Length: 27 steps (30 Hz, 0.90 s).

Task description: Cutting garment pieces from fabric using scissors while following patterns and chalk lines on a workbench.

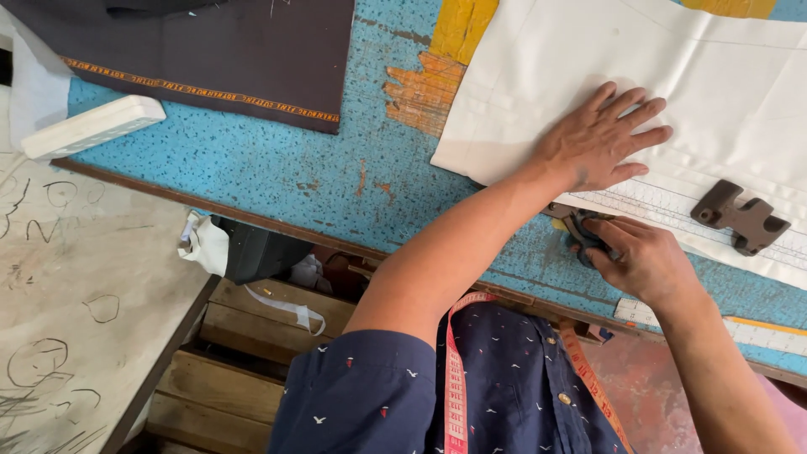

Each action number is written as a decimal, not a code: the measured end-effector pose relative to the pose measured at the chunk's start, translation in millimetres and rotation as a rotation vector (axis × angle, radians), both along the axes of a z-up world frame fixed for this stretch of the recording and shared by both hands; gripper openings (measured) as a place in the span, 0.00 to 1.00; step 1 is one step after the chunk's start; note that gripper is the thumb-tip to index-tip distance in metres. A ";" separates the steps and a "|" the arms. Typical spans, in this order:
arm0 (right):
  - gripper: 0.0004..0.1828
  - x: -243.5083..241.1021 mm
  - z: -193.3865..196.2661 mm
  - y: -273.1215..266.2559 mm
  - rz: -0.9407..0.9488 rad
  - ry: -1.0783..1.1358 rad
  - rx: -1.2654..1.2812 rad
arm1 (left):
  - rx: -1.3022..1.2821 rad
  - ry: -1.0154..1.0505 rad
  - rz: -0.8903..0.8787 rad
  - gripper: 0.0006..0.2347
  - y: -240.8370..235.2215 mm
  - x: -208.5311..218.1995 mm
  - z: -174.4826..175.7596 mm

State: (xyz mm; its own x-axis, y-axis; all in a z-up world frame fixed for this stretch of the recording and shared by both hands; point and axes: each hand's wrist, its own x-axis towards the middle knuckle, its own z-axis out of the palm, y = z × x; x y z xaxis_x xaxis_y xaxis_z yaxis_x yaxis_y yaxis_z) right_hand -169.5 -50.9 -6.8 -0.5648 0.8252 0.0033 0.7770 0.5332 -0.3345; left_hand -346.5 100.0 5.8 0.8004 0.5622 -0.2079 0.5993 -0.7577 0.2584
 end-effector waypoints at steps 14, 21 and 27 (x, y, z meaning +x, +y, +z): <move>0.20 -74.8 18.5 13.0 0.018 0.056 0.026 | 0.106 -0.080 -0.001 0.26 2.9 0.3 -11.9; 0.12 -86.9 4.5 10.0 0.050 0.077 0.019 | 0.008 -0.395 0.045 0.22 20.2 0.6 -27.1; 0.16 -83.5 4.1 -14.5 0.087 0.078 -0.078 | -0.341 -1.224 0.217 0.10 72.4 -70.8 -65.2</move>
